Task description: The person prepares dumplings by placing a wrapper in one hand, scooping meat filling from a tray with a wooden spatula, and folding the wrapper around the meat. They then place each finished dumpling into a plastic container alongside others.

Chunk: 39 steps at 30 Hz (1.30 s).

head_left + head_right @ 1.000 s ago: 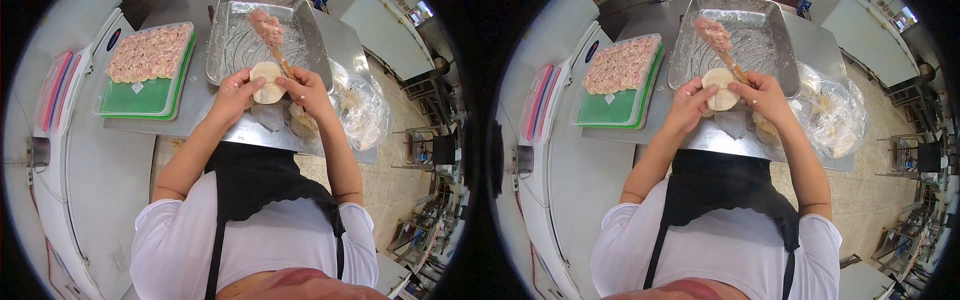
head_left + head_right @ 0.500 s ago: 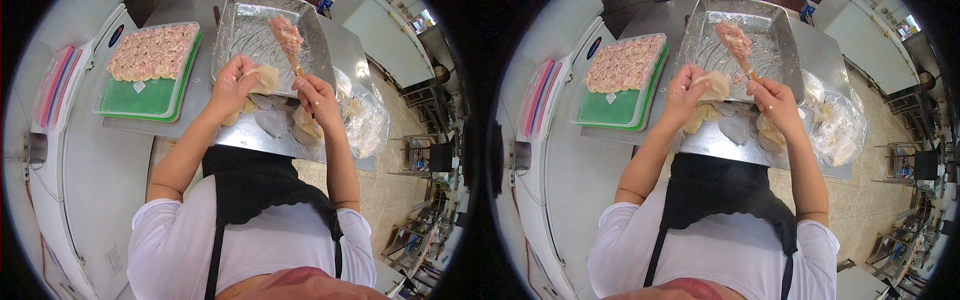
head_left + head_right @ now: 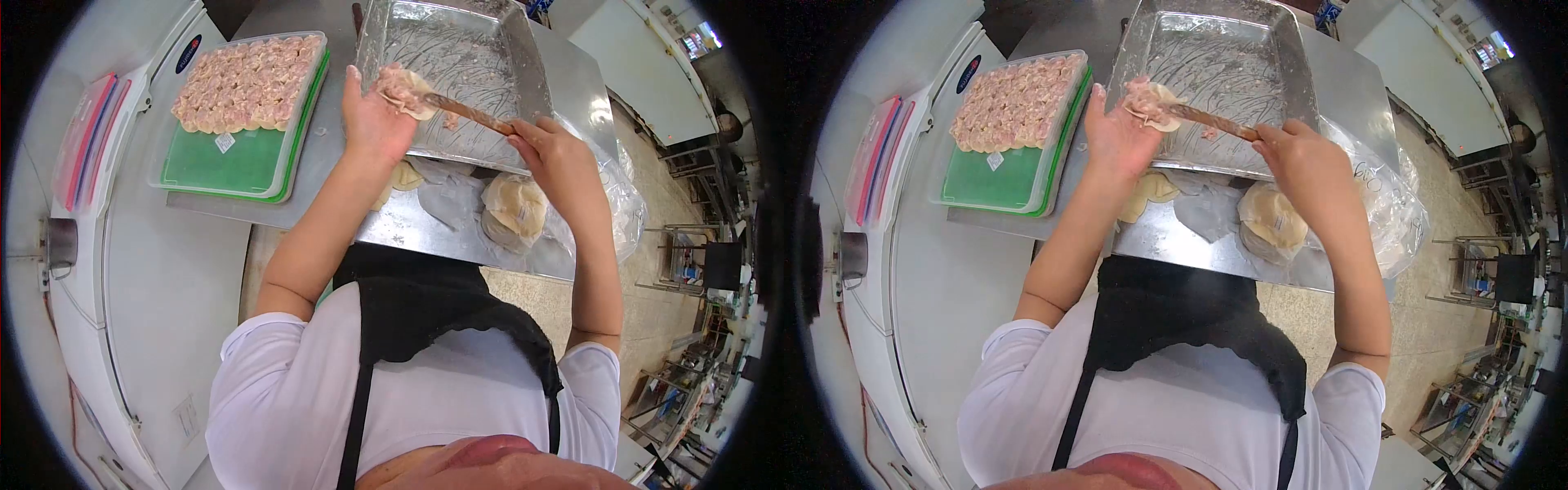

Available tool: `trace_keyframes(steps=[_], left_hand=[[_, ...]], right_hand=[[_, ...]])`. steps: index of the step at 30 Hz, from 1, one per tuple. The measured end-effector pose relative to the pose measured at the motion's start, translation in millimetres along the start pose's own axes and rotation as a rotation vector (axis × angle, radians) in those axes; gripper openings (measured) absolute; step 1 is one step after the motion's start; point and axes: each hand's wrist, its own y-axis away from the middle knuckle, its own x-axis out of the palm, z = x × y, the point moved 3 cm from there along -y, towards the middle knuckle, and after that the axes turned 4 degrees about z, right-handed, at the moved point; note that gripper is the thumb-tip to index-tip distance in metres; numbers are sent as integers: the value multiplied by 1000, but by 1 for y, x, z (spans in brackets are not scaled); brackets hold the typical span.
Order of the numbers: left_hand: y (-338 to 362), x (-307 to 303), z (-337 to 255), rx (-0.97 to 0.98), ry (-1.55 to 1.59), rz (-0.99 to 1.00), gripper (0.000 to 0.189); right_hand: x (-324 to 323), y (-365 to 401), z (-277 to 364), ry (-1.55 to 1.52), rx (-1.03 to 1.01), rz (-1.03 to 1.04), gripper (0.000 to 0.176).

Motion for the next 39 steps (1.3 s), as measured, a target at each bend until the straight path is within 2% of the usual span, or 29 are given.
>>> trace_keyframes(steps=[3,6,9,11,12,14,15,16,17,18,20,21,23,24,26,27,29,30,32,33,35,36,38,39], left_hand=[[4,13,0,29,-26,-79,69],[12,29,-1,-14,-75,-136,70],[11,32,1,-37,-100,-114,67],[6,33,4,22,-67,-165,62],[-6,12,1,18,-67,-166,62],[-26,-21,-5,-346,417,625,56],[-14,-2,-4,-344,416,628,56],[5,29,-3,-207,50,436,53],[19,48,-6,-64,-308,234,51],[26,54,-7,-63,-306,238,51],[38,67,-13,105,-1050,455,60],[41,73,-17,106,-1049,455,60],[49,86,-20,157,-1324,663,65],[48,86,-23,161,-1324,663,65],[41,83,-24,26,-1511,809,59],[39,80,-28,26,-1510,809,59],[38,77,-32,133,-1690,997,44],[39,75,-31,133,-1690,998,44],[34,66,-29,-47,-1805,739,36],[33,62,-28,-44,-1807,735,36],[19,38,-34,-189,-1542,259,32],[13,28,-36,-179,-1542,249,32],[3,12,-35,-171,-1625,357,41],[5,10,-36,-175,-1625,353,41]], right_hand=[[23,-3,2,-87,-72,-29,19],[4,-5,-11,3,-77,41,19],[-18,1,8,28,-80,-77,19],[1,-2,6,-36,-114,-60,19],[8,-4,5,-101,-153,-41,19],[-3,-4,-7,-94,-145,-22,21],[-10,-1,-15,-271,-130,-32,23],[-17,1,-20,-446,-113,-44,25],[-19,4,-25,-610,29,16,28],[-24,7,-24,-607,27,15,28],[-26,14,-22,-726,142,206,29],[-31,19,-20,-725,142,206,29],[-41,27,-12,-696,26,254,29],[-39,28,-8,-694,24,252,29],[-36,30,5,-563,-172,82,28],[-28,29,3,-562,-172,82,28],[-6,20,-8,-513,-194,171,27],[2,14,-16,-513,-193,171,27],[11,4,-29,-569,-169,121,26],[8,4,-26,-569,-174,122,26],[-8,2,-16,-90,-87,-145,22],[-7,3,-6,-90,-100,-145,22],[1,8,14,-114,-168,-213,17],[23,-1,1,-158,-133,-129,15]])
